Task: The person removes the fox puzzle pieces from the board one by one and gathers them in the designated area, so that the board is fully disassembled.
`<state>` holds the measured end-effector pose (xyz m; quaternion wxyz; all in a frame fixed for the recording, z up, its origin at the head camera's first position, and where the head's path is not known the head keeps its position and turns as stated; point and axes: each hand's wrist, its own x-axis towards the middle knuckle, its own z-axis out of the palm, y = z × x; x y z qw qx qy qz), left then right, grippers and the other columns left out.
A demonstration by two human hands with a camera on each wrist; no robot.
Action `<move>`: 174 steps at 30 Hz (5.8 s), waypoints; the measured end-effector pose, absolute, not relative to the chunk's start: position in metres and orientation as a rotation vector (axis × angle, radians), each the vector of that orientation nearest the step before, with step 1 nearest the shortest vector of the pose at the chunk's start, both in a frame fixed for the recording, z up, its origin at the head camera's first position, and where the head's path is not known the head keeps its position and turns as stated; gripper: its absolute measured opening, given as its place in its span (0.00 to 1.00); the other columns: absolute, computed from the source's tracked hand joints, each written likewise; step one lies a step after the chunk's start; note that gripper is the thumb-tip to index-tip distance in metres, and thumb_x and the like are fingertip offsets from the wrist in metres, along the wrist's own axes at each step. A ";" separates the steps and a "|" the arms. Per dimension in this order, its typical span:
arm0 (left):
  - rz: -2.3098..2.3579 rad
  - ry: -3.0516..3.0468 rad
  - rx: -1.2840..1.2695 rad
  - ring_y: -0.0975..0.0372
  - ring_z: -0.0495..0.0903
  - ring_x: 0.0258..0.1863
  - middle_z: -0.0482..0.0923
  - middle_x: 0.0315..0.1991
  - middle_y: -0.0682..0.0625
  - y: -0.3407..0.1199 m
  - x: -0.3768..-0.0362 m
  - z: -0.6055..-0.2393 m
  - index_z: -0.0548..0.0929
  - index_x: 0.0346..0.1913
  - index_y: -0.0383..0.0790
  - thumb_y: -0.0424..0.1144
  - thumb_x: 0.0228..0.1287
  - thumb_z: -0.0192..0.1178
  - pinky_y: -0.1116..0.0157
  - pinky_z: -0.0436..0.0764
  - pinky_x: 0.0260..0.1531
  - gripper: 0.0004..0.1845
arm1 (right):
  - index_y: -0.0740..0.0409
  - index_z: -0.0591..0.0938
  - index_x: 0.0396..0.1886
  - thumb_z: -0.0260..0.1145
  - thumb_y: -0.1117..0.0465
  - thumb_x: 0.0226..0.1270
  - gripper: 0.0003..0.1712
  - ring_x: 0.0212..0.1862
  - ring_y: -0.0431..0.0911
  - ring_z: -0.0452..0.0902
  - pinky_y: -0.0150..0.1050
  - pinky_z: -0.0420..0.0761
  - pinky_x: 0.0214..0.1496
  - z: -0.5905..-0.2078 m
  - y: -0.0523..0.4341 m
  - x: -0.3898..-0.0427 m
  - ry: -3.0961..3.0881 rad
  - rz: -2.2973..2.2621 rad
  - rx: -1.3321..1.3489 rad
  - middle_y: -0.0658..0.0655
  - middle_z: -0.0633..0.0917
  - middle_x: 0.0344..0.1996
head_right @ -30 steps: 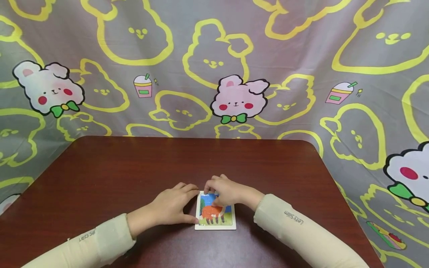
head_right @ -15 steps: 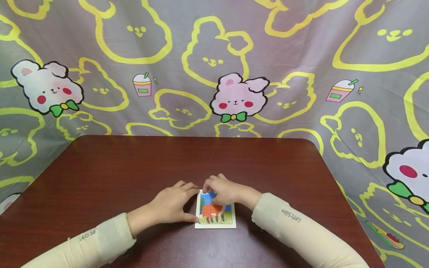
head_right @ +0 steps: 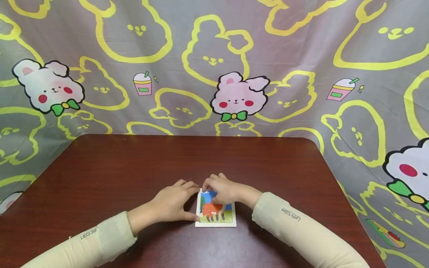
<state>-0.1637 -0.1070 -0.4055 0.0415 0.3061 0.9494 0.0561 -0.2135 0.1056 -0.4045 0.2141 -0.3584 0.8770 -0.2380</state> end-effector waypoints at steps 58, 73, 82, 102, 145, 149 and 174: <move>0.173 2.912 0.933 0.57 0.75 0.56 0.78 0.57 0.55 -0.108 -0.163 -0.407 0.79 0.63 0.43 0.71 0.47 0.69 0.59 0.84 0.36 0.45 | 0.59 0.80 0.41 0.68 0.75 0.61 0.12 0.34 0.38 0.72 0.30 0.77 0.40 -0.408 0.107 -0.226 2.275 -1.030 -1.082 0.51 0.77 0.30; 0.172 2.911 0.925 0.58 0.75 0.56 0.78 0.57 0.54 -0.107 -0.164 -0.406 0.80 0.63 0.44 0.71 0.47 0.69 0.58 0.84 0.38 0.45 | 0.59 0.81 0.42 0.68 0.73 0.63 0.10 0.34 0.39 0.75 0.31 0.79 0.39 -0.403 0.113 -0.229 2.261 -1.079 -1.068 0.52 0.81 0.30; 0.167 2.913 0.918 0.58 0.75 0.56 0.78 0.59 0.54 -0.107 -0.163 -0.406 0.79 0.63 0.43 0.71 0.47 0.69 0.57 0.84 0.39 0.45 | 0.61 0.81 0.43 0.67 0.74 0.63 0.10 0.37 0.41 0.77 0.34 0.79 0.44 -0.400 0.124 -0.234 2.250 -1.137 -1.035 0.58 0.83 0.34; 0.169 2.916 0.909 0.56 0.75 0.58 0.77 0.61 0.53 -0.108 -0.163 -0.408 0.79 0.63 0.43 0.70 0.47 0.69 0.57 0.84 0.40 0.45 | 0.60 0.82 0.44 0.68 0.72 0.64 0.10 0.38 0.46 0.77 0.33 0.80 0.42 -0.402 0.170 -0.247 2.358 -1.203 -0.839 0.56 0.83 0.35; 0.164 2.834 0.891 0.50 0.64 0.73 0.61 0.77 0.50 -0.114 -0.152 -0.408 0.65 0.75 0.43 0.72 0.52 0.64 0.47 0.81 0.51 0.53 | 0.64 0.81 0.39 0.65 0.74 0.63 0.06 0.33 0.43 0.75 0.33 0.78 0.37 -0.413 0.205 -0.266 2.527 -0.999 -0.853 0.55 0.82 0.30; 0.160 2.838 0.883 0.51 0.63 0.73 0.61 0.77 0.50 -0.114 -0.153 -0.410 0.65 0.75 0.43 0.73 0.52 0.63 0.46 0.81 0.51 0.53 | 0.63 0.81 0.39 0.66 0.74 0.63 0.06 0.32 0.43 0.75 0.34 0.78 0.37 -0.412 0.205 -0.266 2.559 -0.960 -0.849 0.55 0.82 0.30; 0.101 2.836 0.866 0.51 0.64 0.75 0.62 0.76 0.52 -0.113 -0.152 -0.408 0.66 0.75 0.45 0.74 0.51 0.62 0.47 0.81 0.54 0.53 | 0.61 0.82 0.41 0.66 0.71 0.65 0.06 0.33 0.41 0.76 0.35 0.79 0.39 -0.409 0.193 -0.260 2.592 -0.957 -0.935 0.53 0.83 0.32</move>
